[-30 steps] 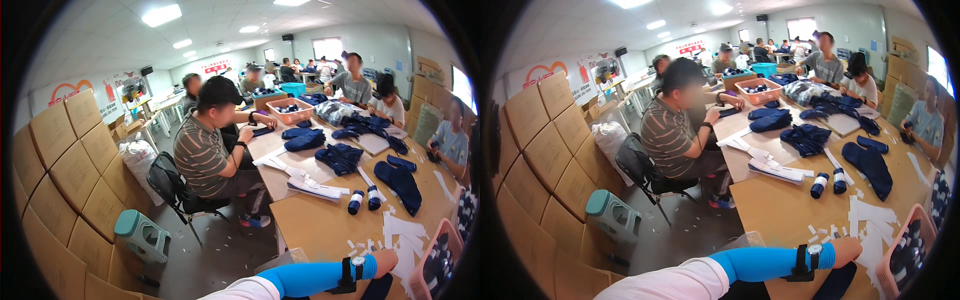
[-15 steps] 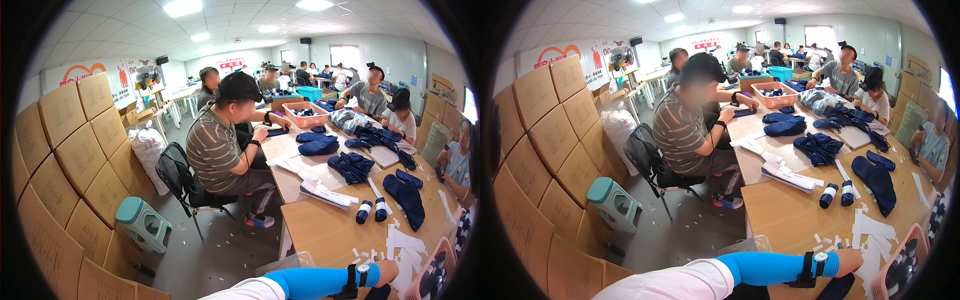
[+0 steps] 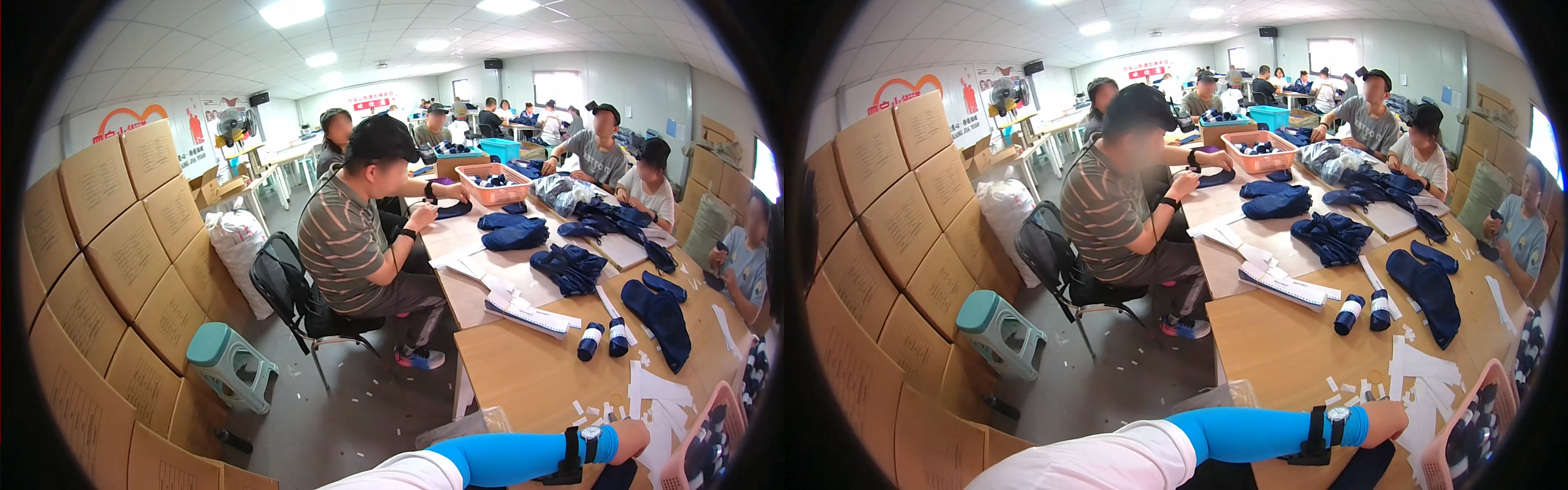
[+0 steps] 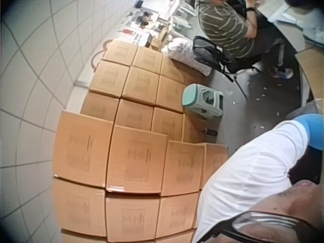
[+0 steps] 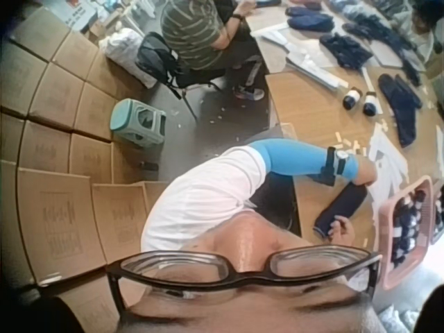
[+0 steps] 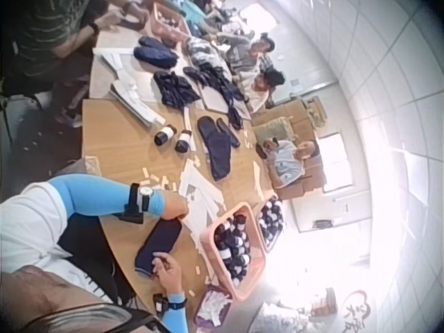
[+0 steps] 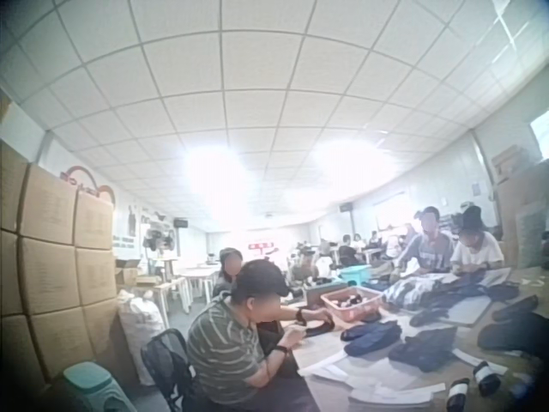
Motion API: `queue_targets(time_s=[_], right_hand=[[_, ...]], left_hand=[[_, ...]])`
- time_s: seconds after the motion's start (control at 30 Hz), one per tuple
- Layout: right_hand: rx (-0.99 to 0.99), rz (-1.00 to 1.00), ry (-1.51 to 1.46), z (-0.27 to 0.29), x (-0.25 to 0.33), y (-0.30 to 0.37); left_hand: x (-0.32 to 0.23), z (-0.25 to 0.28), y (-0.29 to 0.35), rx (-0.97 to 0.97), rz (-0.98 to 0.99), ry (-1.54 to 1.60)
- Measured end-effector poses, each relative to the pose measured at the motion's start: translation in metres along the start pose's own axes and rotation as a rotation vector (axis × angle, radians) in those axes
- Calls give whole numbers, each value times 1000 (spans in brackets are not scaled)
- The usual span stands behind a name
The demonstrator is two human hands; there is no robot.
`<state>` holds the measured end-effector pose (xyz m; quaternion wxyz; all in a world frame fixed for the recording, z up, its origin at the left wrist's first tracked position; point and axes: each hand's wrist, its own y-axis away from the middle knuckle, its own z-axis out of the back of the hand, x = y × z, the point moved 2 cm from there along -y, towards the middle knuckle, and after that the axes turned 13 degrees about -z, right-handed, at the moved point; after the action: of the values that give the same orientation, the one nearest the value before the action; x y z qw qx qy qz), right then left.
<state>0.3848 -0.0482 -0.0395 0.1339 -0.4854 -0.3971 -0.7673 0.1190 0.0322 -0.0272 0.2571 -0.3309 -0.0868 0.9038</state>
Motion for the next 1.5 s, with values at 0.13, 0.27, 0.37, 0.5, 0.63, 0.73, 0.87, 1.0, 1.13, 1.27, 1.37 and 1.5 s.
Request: queue_targets(time_s=[0.13,0.27,0.37,0.5,0.63,0.73,0.87,1.0,1.13,1.27,1.37,1.5], right_hand=[[6,2,-9,-1,0,-1],[-28,-22,-30,-6,11,5],[59,347,481,0,34,21],[97,630,463,-21,81,35],[50,349,757,-17,68,43],[1,426,794,-15,69,50],[-39,641,771,-7,82,51],[121,434,618,-16,69,28],[92,392,564,-7,68,28],[84,395,569,-6,59,34],[90,376,578,-5,63,39],[101,305,577,-5,69,43]], left_hand=[[3,-2,-1,-6,0,-15],[7,-8,-3,-46,-13,-4],[3,-7,-6,-31,5,20],[7,-8,3,-53,30,2],[-1,-4,5,-62,27,-3],[-11,-8,2,-46,15,27],[-12,-4,-1,-54,51,53],[-1,24,13,91,154,-62],[-7,26,11,66,-10,-5],[-17,26,7,86,41,34],[-18,26,12,91,56,5],[-20,29,14,81,48,-5]])
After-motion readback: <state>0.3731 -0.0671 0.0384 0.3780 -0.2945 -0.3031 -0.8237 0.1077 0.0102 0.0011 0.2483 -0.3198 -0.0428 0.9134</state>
